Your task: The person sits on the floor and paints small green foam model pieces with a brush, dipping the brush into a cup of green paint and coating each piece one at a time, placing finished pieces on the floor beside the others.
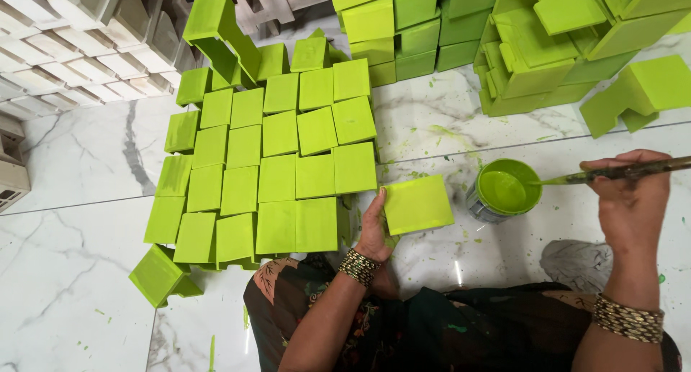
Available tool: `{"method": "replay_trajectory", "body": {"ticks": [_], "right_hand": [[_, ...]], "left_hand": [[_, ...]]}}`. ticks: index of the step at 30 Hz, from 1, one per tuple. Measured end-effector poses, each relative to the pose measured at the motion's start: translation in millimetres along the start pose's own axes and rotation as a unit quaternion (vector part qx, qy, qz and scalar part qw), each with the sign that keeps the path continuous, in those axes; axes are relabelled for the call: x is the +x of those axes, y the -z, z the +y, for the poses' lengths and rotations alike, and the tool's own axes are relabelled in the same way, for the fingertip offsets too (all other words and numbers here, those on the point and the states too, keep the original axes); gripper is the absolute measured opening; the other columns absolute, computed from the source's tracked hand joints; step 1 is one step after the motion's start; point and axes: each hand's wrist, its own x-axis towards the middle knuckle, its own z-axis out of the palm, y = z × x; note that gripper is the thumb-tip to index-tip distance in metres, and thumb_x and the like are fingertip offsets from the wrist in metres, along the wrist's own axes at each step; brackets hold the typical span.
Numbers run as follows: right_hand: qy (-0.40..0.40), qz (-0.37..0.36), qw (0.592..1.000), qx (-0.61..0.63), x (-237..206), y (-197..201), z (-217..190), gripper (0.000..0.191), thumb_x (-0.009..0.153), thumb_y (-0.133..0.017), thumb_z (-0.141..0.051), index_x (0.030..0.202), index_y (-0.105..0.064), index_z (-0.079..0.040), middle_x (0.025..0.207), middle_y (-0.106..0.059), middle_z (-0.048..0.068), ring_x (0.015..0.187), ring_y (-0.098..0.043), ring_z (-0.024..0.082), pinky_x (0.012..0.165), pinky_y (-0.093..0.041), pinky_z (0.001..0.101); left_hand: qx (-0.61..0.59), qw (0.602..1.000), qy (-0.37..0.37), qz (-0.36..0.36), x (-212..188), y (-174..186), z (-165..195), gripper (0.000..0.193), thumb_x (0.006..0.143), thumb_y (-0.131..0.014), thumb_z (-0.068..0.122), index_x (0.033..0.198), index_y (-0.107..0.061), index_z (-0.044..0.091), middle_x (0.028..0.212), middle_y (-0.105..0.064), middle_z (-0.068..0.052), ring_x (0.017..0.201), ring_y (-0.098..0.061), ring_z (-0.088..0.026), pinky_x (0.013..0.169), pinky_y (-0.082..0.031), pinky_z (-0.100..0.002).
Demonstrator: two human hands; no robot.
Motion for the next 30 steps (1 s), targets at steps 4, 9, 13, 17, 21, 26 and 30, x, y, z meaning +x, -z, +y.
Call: {"method": "replay_trajectory", "body": {"ticks": [4,9,13,17,21,26,30], "right_hand": [[0.001,-0.050,0.999,0.021,-3.8,-0.6,-6.5,0.031,0.101,-0.052,0.019,0.119,-0.039,-0.001,0.111,-0.067,0.017,0.116,-0.071,0.027,0.107,-0.057,0.0326],[-0.023,-0.081,0.993,-0.079,-4.8,-5.4,-22.5,0.033,0.094,-0.047,0.022,0.117,-0.040,-0.001,0.105,-0.068,0.019,0.115,-0.069,0.029,0.100,-0.055,0.0367],[0.016,-0.074,0.990,-0.116,-7.4,8.6,-34.0,0.027,0.100,-0.049,0.021,0.112,-0.040,-0.001,0.103,-0.068,0.018,0.112,-0.070,0.028,0.100,-0.056,0.0358],[0.021,-0.056,0.998,-0.017,-9.5,13.5,-33.4,0.025,0.103,-0.049,0.020,0.114,-0.039,0.000,0.111,-0.066,0.016,0.117,-0.070,0.025,0.108,-0.056,0.0340],[0.015,-0.022,1.000,-0.013,-8.1,4.0,-28.7,0.027,0.107,-0.056,0.017,0.122,-0.040,0.001,0.117,-0.066,0.016,0.119,-0.069,0.023,0.104,-0.057,0.0324],[0.011,0.025,0.995,-0.093,-7.0,2.3,-20.3,0.033,0.106,-0.059,0.017,0.128,-0.039,0.004,0.116,-0.067,0.016,0.114,-0.070,0.024,0.097,-0.061,0.0329],[0.033,0.067,0.997,-0.016,-6.1,11.5,2.4,0.033,0.113,-0.061,0.010,0.133,-0.037,0.002,0.118,-0.063,0.014,0.115,-0.071,0.024,0.098,-0.065,0.0331]], "left_hand": [[-0.028,0.999,0.003,-0.035,-0.7,-0.9,2.6,0.067,0.104,-0.044,0.059,0.139,-0.058,0.003,0.135,-0.066,-0.015,0.123,-0.062,-0.028,0.105,-0.049,-0.045],[-0.029,0.999,-0.002,-0.036,-1.9,-5.4,4.6,0.074,0.101,-0.042,0.062,0.142,-0.055,0.002,0.140,-0.064,-0.015,0.128,-0.061,-0.028,0.111,-0.049,-0.045],[-0.020,0.999,0.005,-0.035,-6.5,-7.5,12.5,0.077,0.101,-0.042,0.064,0.142,-0.055,0.001,0.141,-0.061,-0.018,0.129,-0.059,-0.030,0.112,-0.046,-0.047],[-0.015,0.999,0.007,-0.031,-5.3,-13.7,21.1,0.082,0.100,-0.041,0.068,0.143,-0.054,-0.001,0.143,-0.060,-0.019,0.132,-0.057,-0.031,0.115,-0.043,-0.046],[-0.040,0.998,0.021,-0.037,-4.0,-17.8,24.5,0.088,0.099,-0.036,0.071,0.146,-0.052,-0.002,0.145,-0.059,-0.019,0.134,-0.055,-0.032,0.116,-0.040,-0.046],[-0.052,0.999,0.004,-0.006,-8.5,-8.4,14.0,0.098,0.094,-0.037,0.077,0.147,-0.051,-0.004,0.148,-0.057,-0.020,0.137,-0.054,-0.031,0.118,-0.038,-0.045],[-0.101,0.995,0.007,-0.017,-3.5,2.1,1.7,0.103,0.091,-0.038,0.081,0.147,-0.050,-0.004,0.148,-0.056,-0.020,0.137,-0.053,-0.032,0.117,-0.038,-0.045]]}}
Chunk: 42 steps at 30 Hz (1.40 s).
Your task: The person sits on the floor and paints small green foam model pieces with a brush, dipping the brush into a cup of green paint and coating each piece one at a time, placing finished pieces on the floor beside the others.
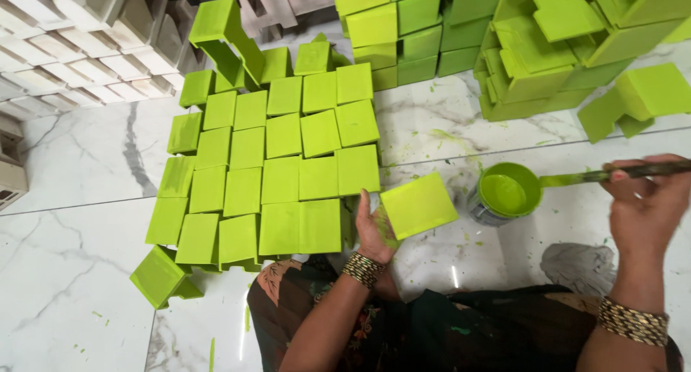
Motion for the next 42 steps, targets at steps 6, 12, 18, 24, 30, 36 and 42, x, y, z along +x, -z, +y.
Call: {"method": "replay_trajectory", "body": {"ticks": [6,12,18,24,30,36,42], "right_hand": [[-0.112,0.079,0.981,0.139,11.0,1.6,33.4,0.040,0.115,-0.061,0.001,0.147,-0.038,-0.006,0.125,-0.066,0.013,0.114,-0.071,0.026,0.098,-0.067,0.0374],[-0.203,0.085,0.931,0.292,16.5,-12.0,33.2,0.025,0.114,-0.063,-0.003,0.130,-0.046,-0.008,0.123,-0.066,0.012,0.115,-0.072,0.027,0.107,-0.067,0.0487],[-0.275,0.047,0.837,0.472,2.7,-34.5,26.5,0.013,0.113,-0.067,-0.003,0.104,-0.058,-0.005,0.114,-0.070,0.017,0.115,-0.070,0.032,0.114,-0.062,0.0495],[-0.258,-0.077,0.848,0.456,25.0,-66.3,6.2,0.009,0.112,-0.065,-0.006,0.117,-0.058,-0.006,0.110,-0.071,0.016,0.113,-0.072,0.036,0.101,-0.061,0.0451],[-0.194,-0.131,0.856,0.460,42.0,-91.3,-6.6,0.012,0.116,-0.060,-0.005,0.126,-0.052,-0.005,0.113,-0.070,0.018,0.111,-0.071,0.036,0.100,-0.062,0.0462],[-0.199,-0.141,0.872,0.424,10.3,-110.6,2.1,0.018,0.111,-0.059,-0.006,0.127,-0.051,-0.008,0.110,-0.070,0.017,0.112,-0.071,0.039,0.089,-0.063,0.0424],[-0.163,-0.152,0.878,0.423,7.1,-107.9,-10.9,0.022,0.110,-0.061,-0.005,0.128,-0.049,-0.008,0.113,-0.069,0.016,0.116,-0.071,0.039,0.092,-0.064,0.0423]], "left_hand": [[-0.035,0.997,0.004,-0.062,4.0,5.9,-5.1,0.106,0.094,-0.042,0.081,0.155,-0.043,-0.005,0.158,-0.050,-0.017,0.144,-0.049,-0.027,0.125,-0.034,-0.038],[-0.097,0.988,0.053,-0.105,0.4,2.1,-6.6,0.115,0.087,-0.043,0.087,0.157,-0.037,-0.004,0.159,-0.046,-0.019,0.145,-0.047,-0.030,0.124,-0.032,-0.044],[-0.109,0.976,0.092,-0.162,-2.2,6.6,-10.6,0.127,0.085,-0.040,0.094,0.162,-0.031,-0.006,0.164,-0.040,-0.022,0.149,-0.043,-0.032,0.126,-0.030,-0.044],[-0.079,0.979,0.096,-0.162,-3.2,-0.2,-10.2,0.127,0.081,-0.038,0.096,0.163,-0.030,-0.002,0.166,-0.037,-0.020,0.151,-0.040,-0.030,0.127,-0.028,-0.045],[-0.080,0.974,0.096,-0.188,-8.1,-9.0,-10.0,0.131,0.082,-0.038,0.097,0.163,-0.026,-0.005,0.167,-0.034,-0.021,0.152,-0.037,-0.031,0.128,-0.025,-0.045],[-0.056,0.987,0.037,-0.145,-5.1,-11.4,-11.2,0.127,0.082,-0.038,0.094,0.163,-0.025,-0.002,0.168,-0.033,-0.018,0.153,-0.035,-0.030,0.129,-0.023,-0.042],[-0.059,0.986,0.053,-0.146,-7.1,-9.2,-12.6,0.125,0.083,-0.038,0.094,0.164,-0.026,-0.001,0.167,-0.033,-0.019,0.153,-0.035,-0.030,0.128,-0.025,-0.042]]}}
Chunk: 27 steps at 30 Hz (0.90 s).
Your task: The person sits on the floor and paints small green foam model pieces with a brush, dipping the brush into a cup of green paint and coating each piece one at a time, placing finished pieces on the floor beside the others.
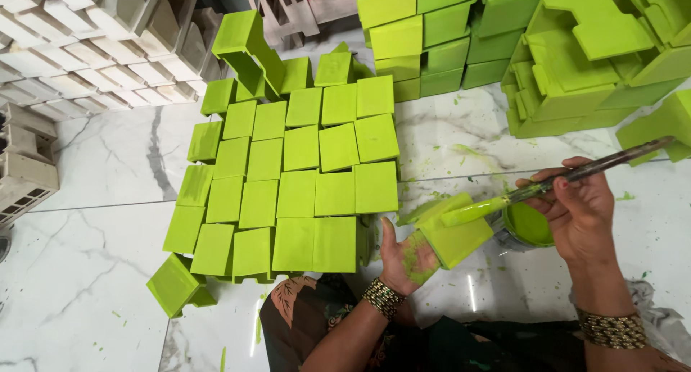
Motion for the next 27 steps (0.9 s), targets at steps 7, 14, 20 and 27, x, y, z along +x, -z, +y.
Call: {"method": "replay_trajectory", "body": {"ticks": [7,14,20,27], "right_hand": [[0.008,-0.024,0.998,-0.050,-6.0,-19.1,-10.4,0.022,0.109,-0.062,-0.005,0.125,-0.048,-0.008,0.112,-0.068,0.017,0.113,-0.071,0.040,0.091,-0.064,0.0425],[0.013,-0.026,0.999,-0.026,-5.5,-14.7,-11.0,0.021,0.111,-0.063,-0.005,0.126,-0.048,-0.007,0.112,-0.068,0.017,0.110,-0.071,0.038,0.094,-0.065,0.0438],[0.002,-0.001,1.000,-0.007,-5.4,-7.5,-16.3,0.023,0.111,-0.065,-0.006,0.128,-0.048,-0.007,0.112,-0.069,0.016,0.110,-0.071,0.039,0.090,-0.064,0.0391],[-0.020,-0.010,0.999,-0.041,-6.5,-18.6,-3.3,0.028,0.108,-0.064,-0.008,0.130,-0.049,-0.009,0.111,-0.069,0.015,0.113,-0.071,0.037,0.086,-0.065,0.0368]], "left_hand": [[0.017,1.000,0.007,-0.009,0.9,5.9,-6.4,0.123,0.085,-0.036,0.093,0.164,-0.026,-0.001,0.167,-0.033,-0.019,0.153,-0.036,-0.029,0.129,-0.025,-0.041],[0.033,0.999,0.006,0.011,-1.2,12.4,-7.0,0.118,0.087,-0.036,0.090,0.164,-0.027,0.001,0.167,-0.035,-0.017,0.152,-0.037,-0.027,0.128,-0.026,-0.040],[0.039,0.999,0.007,0.014,-1.1,9.4,-6.9,0.116,0.088,-0.035,0.090,0.164,-0.028,0.001,0.166,-0.035,-0.017,0.152,-0.037,-0.028,0.127,-0.026,-0.041],[0.027,1.000,-0.007,0.012,-1.0,5.1,-5.1,0.117,0.087,-0.035,0.090,0.163,-0.027,0.002,0.167,-0.034,-0.017,0.153,-0.035,-0.029,0.128,-0.025,-0.042]]}}
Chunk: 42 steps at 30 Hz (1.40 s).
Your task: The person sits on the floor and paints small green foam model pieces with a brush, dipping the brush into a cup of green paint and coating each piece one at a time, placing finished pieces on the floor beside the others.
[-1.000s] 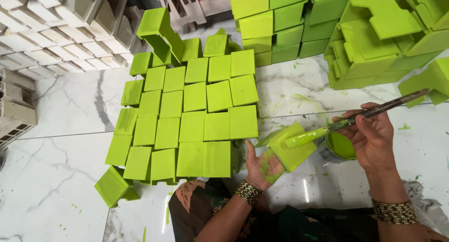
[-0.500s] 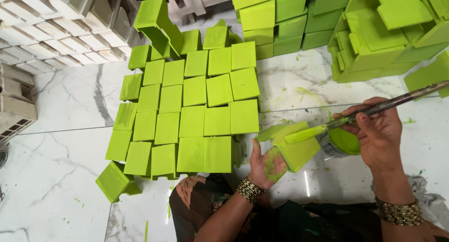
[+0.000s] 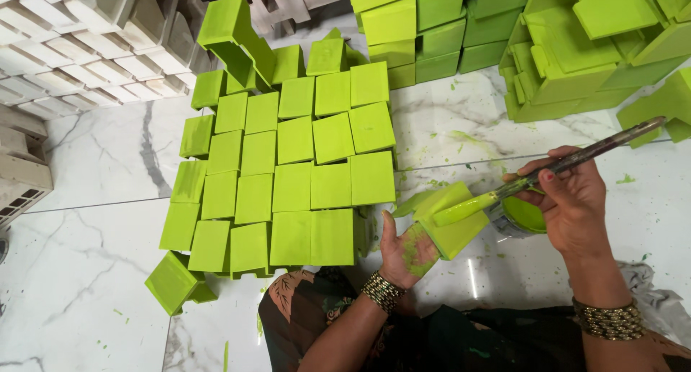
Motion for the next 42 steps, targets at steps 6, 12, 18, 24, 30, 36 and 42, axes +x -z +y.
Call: {"method": "replay_trajectory", "body": {"ticks": [6,12,18,24,30,36,42], "right_hand": [[-0.004,-0.001,1.000,-0.019,-0.8,-6.5,-0.8,0.034,0.107,-0.064,-0.010,0.137,-0.048,-0.011,0.116,-0.069,0.013,0.112,-0.072,0.035,0.083,-0.065,0.0353],[-0.010,0.008,0.999,-0.032,-0.9,-9.3,0.6,0.033,0.107,-0.062,-0.006,0.136,-0.047,-0.012,0.116,-0.069,0.013,0.111,-0.072,0.034,0.082,-0.064,0.0345],[0.052,0.026,0.995,-0.081,1.0,-0.6,-8.3,0.028,0.111,-0.061,-0.004,0.134,-0.046,-0.009,0.113,-0.068,0.014,0.111,-0.072,0.034,0.088,-0.065,0.0380],[0.130,0.059,0.981,-0.131,-3.2,16.9,-37.2,0.020,0.118,-0.058,-0.001,0.131,-0.044,-0.006,0.114,-0.068,0.015,0.109,-0.072,0.033,0.089,-0.066,0.0399],[0.077,0.021,0.996,-0.048,-6.7,-3.0,-28.5,0.018,0.114,-0.060,-0.002,0.126,-0.048,-0.005,0.112,-0.070,0.015,0.105,-0.073,0.035,0.089,-0.067,0.0432],[0.013,-0.002,0.999,-0.042,-11.7,-29.4,-15.8,0.027,0.106,-0.059,-0.001,0.130,-0.048,-0.009,0.115,-0.069,0.015,0.110,-0.073,0.036,0.087,-0.065,0.0400],[0.066,0.020,0.990,-0.124,-9.6,-27.2,-15.8,0.026,0.109,-0.060,-0.003,0.130,-0.045,-0.008,0.115,-0.069,0.014,0.109,-0.072,0.032,0.088,-0.066,0.0363]], "left_hand": [[0.001,1.000,0.008,0.002,-0.5,-1.5,-1.4,0.118,0.088,-0.035,0.090,0.164,-0.025,0.000,0.168,-0.032,-0.019,0.154,-0.034,-0.029,0.129,-0.024,-0.041],[0.011,1.000,0.008,-0.001,-1.2,-2.2,-3.1,0.118,0.088,-0.035,0.090,0.164,-0.025,0.000,0.168,-0.031,-0.018,0.154,-0.034,-0.029,0.128,-0.025,-0.041],[0.018,1.000,0.009,-0.019,-1.8,-3.1,-1.6,0.118,0.088,-0.034,0.090,0.164,-0.025,0.000,0.167,-0.034,-0.017,0.153,-0.036,-0.028,0.127,-0.027,-0.042],[0.035,0.999,0.001,-0.008,-0.9,-2.3,-3.9,0.117,0.089,-0.034,0.089,0.164,-0.026,0.000,0.167,-0.034,-0.016,0.152,-0.037,-0.026,0.127,-0.027,-0.041],[0.022,0.999,0.008,-0.029,-1.4,-2.3,-3.7,0.118,0.089,-0.033,0.090,0.164,-0.026,0.000,0.168,-0.033,-0.017,0.153,-0.036,-0.027,0.128,-0.027,-0.041],[0.056,0.998,0.011,-0.035,-1.5,-6.9,-2.5,0.118,0.088,-0.030,0.091,0.164,-0.024,0.002,0.168,-0.032,-0.017,0.154,-0.034,-0.028,0.128,-0.024,-0.043],[0.041,0.999,0.012,-0.026,-2.8,-4.4,-1.6,0.120,0.086,-0.032,0.092,0.165,-0.024,0.001,0.169,-0.031,-0.016,0.154,-0.034,-0.028,0.129,-0.024,-0.042]]}}
